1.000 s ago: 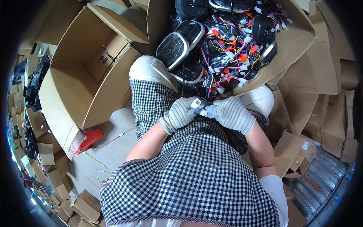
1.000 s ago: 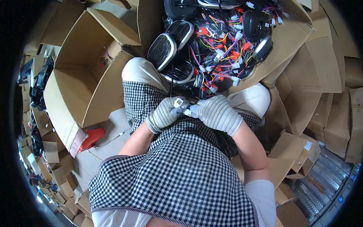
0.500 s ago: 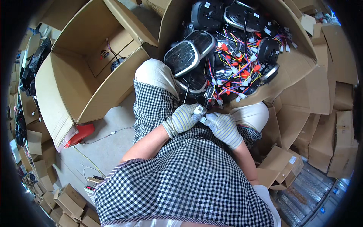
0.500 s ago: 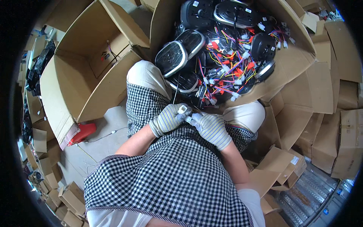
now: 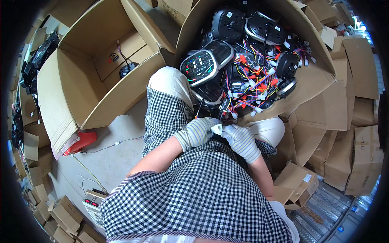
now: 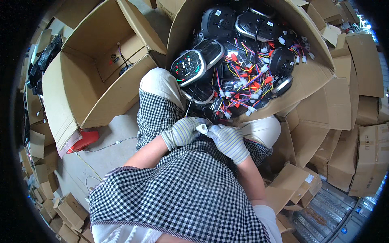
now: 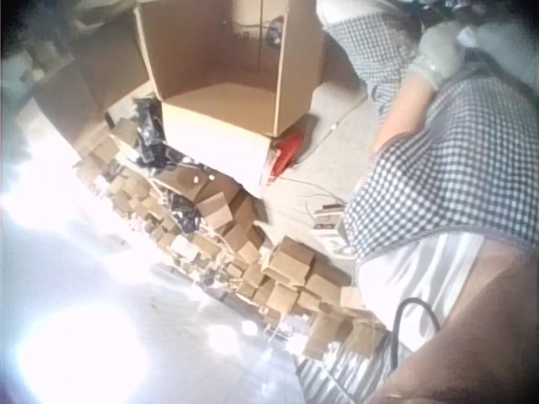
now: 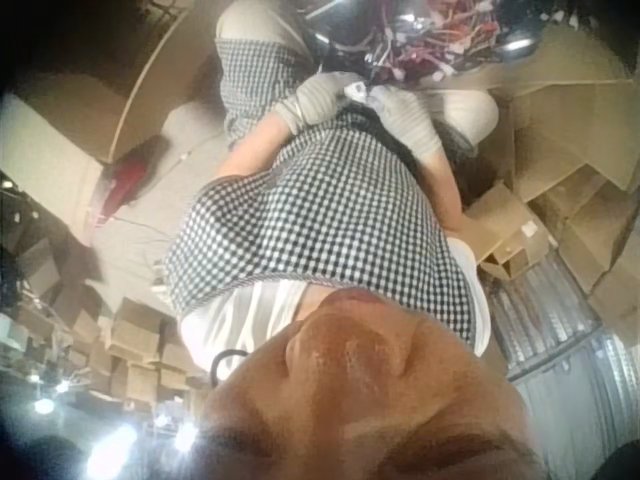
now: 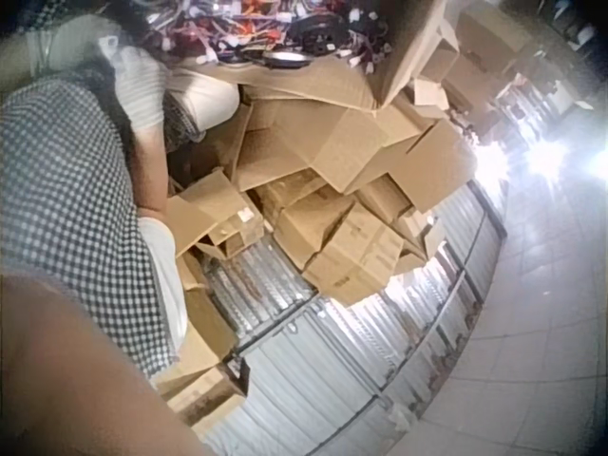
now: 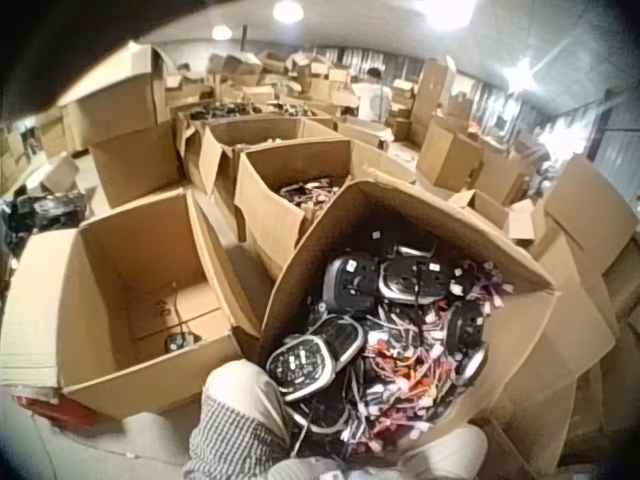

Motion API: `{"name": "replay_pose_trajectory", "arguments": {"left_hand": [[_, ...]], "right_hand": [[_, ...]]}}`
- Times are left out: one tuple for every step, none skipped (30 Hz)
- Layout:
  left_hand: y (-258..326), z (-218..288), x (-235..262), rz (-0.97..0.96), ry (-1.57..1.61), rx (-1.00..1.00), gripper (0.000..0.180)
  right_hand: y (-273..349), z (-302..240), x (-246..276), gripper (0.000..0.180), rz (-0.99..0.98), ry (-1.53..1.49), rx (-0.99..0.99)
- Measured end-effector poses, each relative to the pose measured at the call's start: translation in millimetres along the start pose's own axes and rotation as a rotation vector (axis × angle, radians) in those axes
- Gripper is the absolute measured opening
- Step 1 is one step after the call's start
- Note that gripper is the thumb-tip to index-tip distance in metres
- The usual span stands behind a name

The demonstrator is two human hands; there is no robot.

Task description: Untangling and inspecting digital odometer displays with wiring harnesses from cardboard boxes.

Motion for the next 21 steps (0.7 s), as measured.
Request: {"name": "replay_pose_trajectory", "arguments": {"left_hand": [[-1, -6, -2, -0.019, -0.110, 0.075, 0.034], [-2, -11, -4, -0.037, -0.221, 0.149, 0.034], [-3, -11, 0, 0.044, -0.204, 0.156, 0.036], [-2, -11, 11, 0.156, -0.233, 0.172, 0.027], [2, -13, 22, 0.252, -0.155, 0.200, 0.024], [10, -19, 37, 0.347, -0.075, 0.229, 0.020], [20, -24, 48, 0.401, 0.004, 0.231, 0.019], [30, -23, 60, 0.569, 0.020, 0.040, 0.024], [26, -25, 57, 0.482, 0.310, 0.191, 0.026], [32, -24, 54, 0.394, 0.592, 0.362, 0.031], [33, -16, 57, 0.385, 0.584, 0.355, 0.031], [34, -2, 70, 0.491, 0.610, 0.214, 0.040], [38, 13, 83, 0.599, 0.631, 0.071, 0.049], [43, 20, 88, 0.649, 0.593, 0.104, 0.062], [49, 19, 93, 0.701, 0.606, 0.058, 0.059], [53, 20, 100, 0.746, 0.621, 0.008, 0.055], [63, 10, 102, 0.767, 0.557, 0.211, 0.062], [63, 14, 108, 0.835, 0.483, 0.175, 0.057], [61, 13, 108, 0.812, 0.455, 0.196, 0.055], [59, 11, 109, 0.789, 0.428, 0.217, 0.053], [57, 11, 106, 0.784, 0.428, 0.214, 0.053]], "right_hand": [[-2, 0, 1, 0.018, 0.014, 0.045, 0.012], [-5, 2, 2, 0.018, 0.027, 0.091, 0.023], [-9, 15, 4, 0.015, 0.140, -0.075, 0.048], [-21, 10, 16, 0.013, 0.210, -0.209, 0.099], [-30, 32, 28, 0.016, 0.281, -0.184, -0.037], [-34, 59, 41, 0.018, 0.351, -0.159, -0.172], [-36, 91, 51, 0.022, 0.417, -0.263, -0.326], [-36, 121, 54, 0.027, 0.483, -0.369, -0.482], [-40, 136, 55, 0.032, 0.497, -0.313, -0.406], [-59, 119, 54, 0.031, 0.393, -0.161, -0.386], [-77, 109, 42, 0.031, 0.309, -0.054, -0.224], [-91, 104, 22, 0.032, 0.224, 0.054, -0.064], [-103, 118, -7, 0.033, 0.132, 0.050, -0.024], [-112, 127, -30, 0.034, 0.044, 0.048, 0.009], [-114, 143, -36, 0.037, 0.046, -0.075, -0.317], [-112, 140, -32, 0.037, 0.052, -0.077, -0.316], [-108, 136, -24, 0.037, 0.113, -0.094, -0.313], [-105, 134, -15, 0.038, 0.174, -0.111, -0.311], [-105, 129, -5, 0.036, 0.150, -0.033, -0.308], [-101, 136, -3, 0.033, 0.160, -0.242, -0.268], [-101, 135, 2, 0.032, 0.176, -0.253, -0.238]]}}
Point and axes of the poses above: each hand's wrist, its own y-axis away from the middle knuckle, its own x-axis out of the back of the hand, z = x × y, the point moved 8 cm from there along -y, towards the middle knuckle, and after that the axes turned 13 degrees about -y, right-handed, at the moved point
